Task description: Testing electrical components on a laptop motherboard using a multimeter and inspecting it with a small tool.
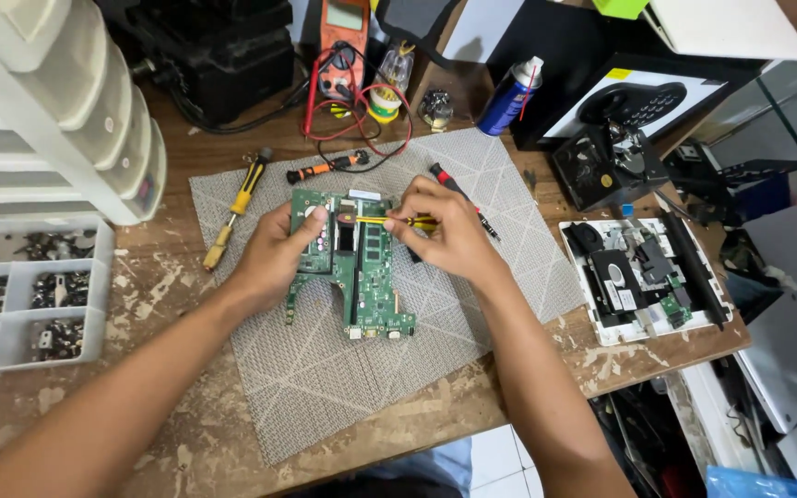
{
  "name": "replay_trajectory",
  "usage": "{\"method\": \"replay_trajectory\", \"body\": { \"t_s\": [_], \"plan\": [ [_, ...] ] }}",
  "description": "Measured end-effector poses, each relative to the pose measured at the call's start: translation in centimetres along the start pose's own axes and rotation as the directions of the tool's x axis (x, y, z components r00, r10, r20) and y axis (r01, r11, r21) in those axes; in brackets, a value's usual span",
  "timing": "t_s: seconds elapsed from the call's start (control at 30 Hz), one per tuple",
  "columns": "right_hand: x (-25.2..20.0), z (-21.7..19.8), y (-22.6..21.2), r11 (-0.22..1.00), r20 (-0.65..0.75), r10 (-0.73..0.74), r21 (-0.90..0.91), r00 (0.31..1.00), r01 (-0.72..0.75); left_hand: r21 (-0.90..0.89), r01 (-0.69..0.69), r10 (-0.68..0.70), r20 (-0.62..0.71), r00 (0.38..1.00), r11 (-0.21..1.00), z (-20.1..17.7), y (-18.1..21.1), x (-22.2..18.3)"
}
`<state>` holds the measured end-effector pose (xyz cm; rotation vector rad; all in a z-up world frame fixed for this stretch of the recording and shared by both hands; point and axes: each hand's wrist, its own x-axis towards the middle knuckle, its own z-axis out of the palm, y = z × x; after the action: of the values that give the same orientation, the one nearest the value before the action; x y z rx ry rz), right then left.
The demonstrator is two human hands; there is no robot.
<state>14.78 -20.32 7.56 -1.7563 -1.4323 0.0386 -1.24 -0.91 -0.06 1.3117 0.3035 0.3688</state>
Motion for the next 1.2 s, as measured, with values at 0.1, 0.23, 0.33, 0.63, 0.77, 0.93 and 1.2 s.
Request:
{"method": "replay_trajectory", "body": {
  "t_s": [0.1, 0.23, 0.33, 0.63, 0.77, 0.93, 1.2],
  "plan": [
    [0.1, -0.6, -0.7, 1.0, 0.033, 0.012, -0.015, 0.999, -0.012, -0.014, -0.017, 0.018, 0.029, 0.999, 1.0, 1.5, 2.8, -0.8],
    [-0.2, -0.4, 0.3, 1.0, -0.011, 0.005, -0.017, 1.0, -0.005, 0.004, -0.028, 0.028, 0.027, 0.999, 1.0, 1.4, 2.8, -0.5],
    [-0.5, -0.3, 0.1, 0.985, -0.055, -0.01, -0.17, 0.998, 0.001, 0.0, -0.009, 0.009, 0.051, 0.999, 1.0, 1.0, 1.7, 0.1],
    [-0.9, 0.8, 0.2, 0.92, -0.197, -0.143, -0.388, 0.97, 0.057, -0.108, 0.031, -0.033, -0.016, 0.999, 0.994, 2.5, 3.2, -0.2],
    [-1.1, 1.7, 2.1, 0.862, -0.256, -0.253, -0.497, 0.933, 0.097, -0.09, 0.071, -0.074, -0.029, 0.997, 0.993, 3.0, 4.3, -1.3],
    [-0.9, 0.7, 0.7, 0.966, -0.296, -0.114, -0.254, 0.948, 0.037, -0.049, 0.063, -0.064, -0.028, 0.998, 0.997, 2.5, 3.4, -1.3],
    [-0.7, 0.8, 0.9, 0.998, -0.133, -0.043, -0.052, 0.99, 0.036, 0.16, -0.007, 0.014, -0.042, 0.999, 0.987, 3.7, 6.5, -2.8]
  ]
}}
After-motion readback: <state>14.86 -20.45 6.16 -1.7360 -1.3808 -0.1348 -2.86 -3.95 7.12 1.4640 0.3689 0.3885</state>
